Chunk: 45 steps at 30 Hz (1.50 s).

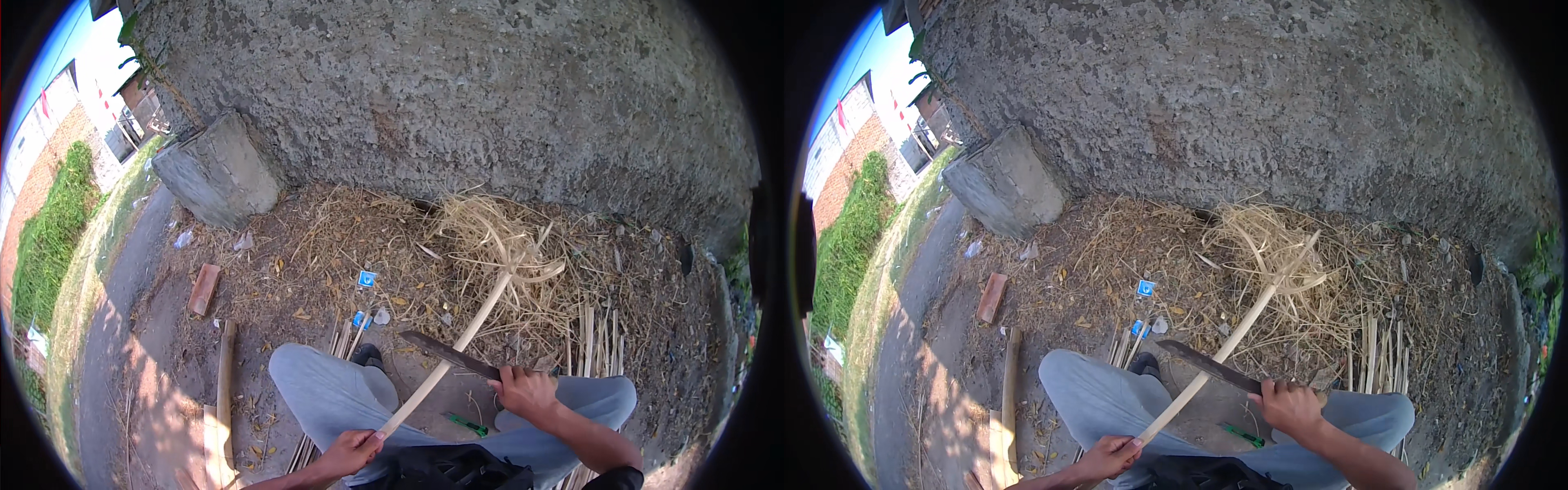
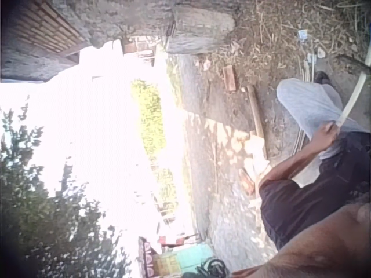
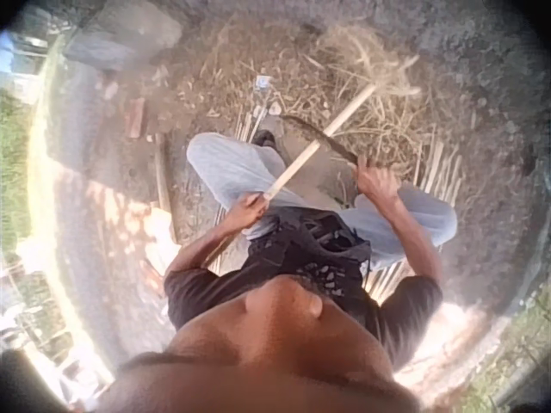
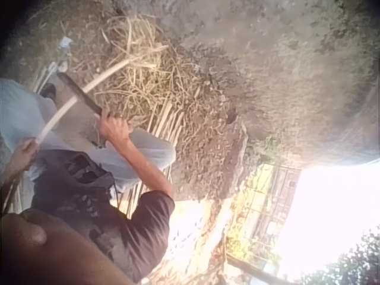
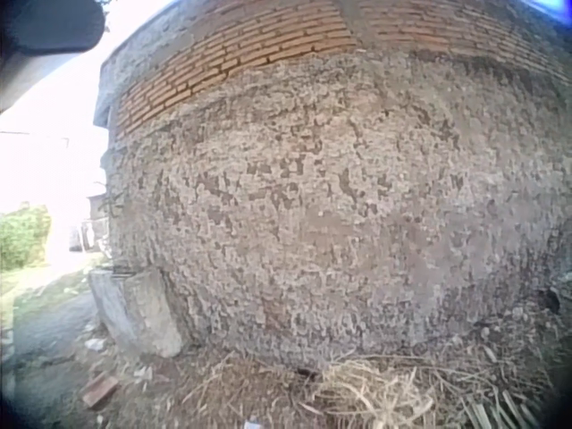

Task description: The person trims a wooden stick using a utility knife, shapes it with a machete, bends and turns the stick by hand, and carves it further with the utility knife.

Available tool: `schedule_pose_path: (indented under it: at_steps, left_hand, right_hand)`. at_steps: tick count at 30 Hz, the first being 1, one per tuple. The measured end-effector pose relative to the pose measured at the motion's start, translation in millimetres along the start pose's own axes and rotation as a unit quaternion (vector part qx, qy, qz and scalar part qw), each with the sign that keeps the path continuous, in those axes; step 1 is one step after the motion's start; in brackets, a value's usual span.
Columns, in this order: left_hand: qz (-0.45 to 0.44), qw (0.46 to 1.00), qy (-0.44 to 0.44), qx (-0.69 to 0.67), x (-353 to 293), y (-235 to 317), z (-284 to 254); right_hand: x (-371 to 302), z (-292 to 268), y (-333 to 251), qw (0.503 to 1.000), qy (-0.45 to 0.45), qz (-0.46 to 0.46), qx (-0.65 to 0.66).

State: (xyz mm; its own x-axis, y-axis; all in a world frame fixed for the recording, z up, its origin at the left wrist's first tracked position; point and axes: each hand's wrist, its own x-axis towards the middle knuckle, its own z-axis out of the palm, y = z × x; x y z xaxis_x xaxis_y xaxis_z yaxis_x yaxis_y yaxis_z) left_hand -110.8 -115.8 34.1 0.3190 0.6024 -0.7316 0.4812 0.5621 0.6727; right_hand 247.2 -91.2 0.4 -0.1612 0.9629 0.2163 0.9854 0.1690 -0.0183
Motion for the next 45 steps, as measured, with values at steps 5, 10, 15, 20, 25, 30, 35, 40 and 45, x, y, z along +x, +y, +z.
schedule_pose_path:
  at_steps: [5, 10, 15, 20, 25, 30, 35, 40, 45]
  left_hand:
    - [0.053, 0.995, 0.057, 0.066, -0.1, -35.5, 8.1]
    - [0.028, 0.993, 0.106, 0.050, 6.3, -10.9, 6.4]
    - [0.102, 0.982, 0.134, 0.085, -3.5, -0.6, 13.0]
    - [0.094, 0.993, 0.066, 0.002, -3.4, -19.3, 5.1]
    - [0.056, 0.996, 0.057, 0.029, -8.1, -5.3, 9.8]
    - [0.067, 0.989, 0.101, 0.083, -1.5, -29.0, -8.2]
    - [0.083, 0.988, 0.072, 0.104, -4.2, 8.3, 10.0]
    - [0.077, 0.996, 0.049, 0.024, -4.8, -18.9, -7.2]
    - [0.009, 0.997, 0.052, 0.056, 4.1, 0.5, 2.2]
  right_hand:
    - [38.9, 14.1, 70.0, 0.981, -0.018, 0.195, 0.013]
    - [7.3, -4.1, -4.9, 0.987, -0.133, -0.045, 0.071]
    - [16.2, 9.7, 19.0, 1.000, 0.009, -0.005, 0.023]
    - [36.9, 23.9, 62.7, 0.992, -0.008, 0.120, 0.028]
    - [18.4, 0.3, 5.2, 0.990, -0.031, -0.133, -0.043]
    - [53.7, 18.6, 100.5, 0.987, -0.144, 0.070, -0.026]
    - [30.6, 13.1, 19.7, 0.989, -0.038, -0.137, -0.031]
    - [45.2, 25.8, 42.2, 0.994, -0.055, -0.090, -0.042]
    - [48.0, 10.0, 30.3, 0.987, -0.083, -0.137, -0.031]
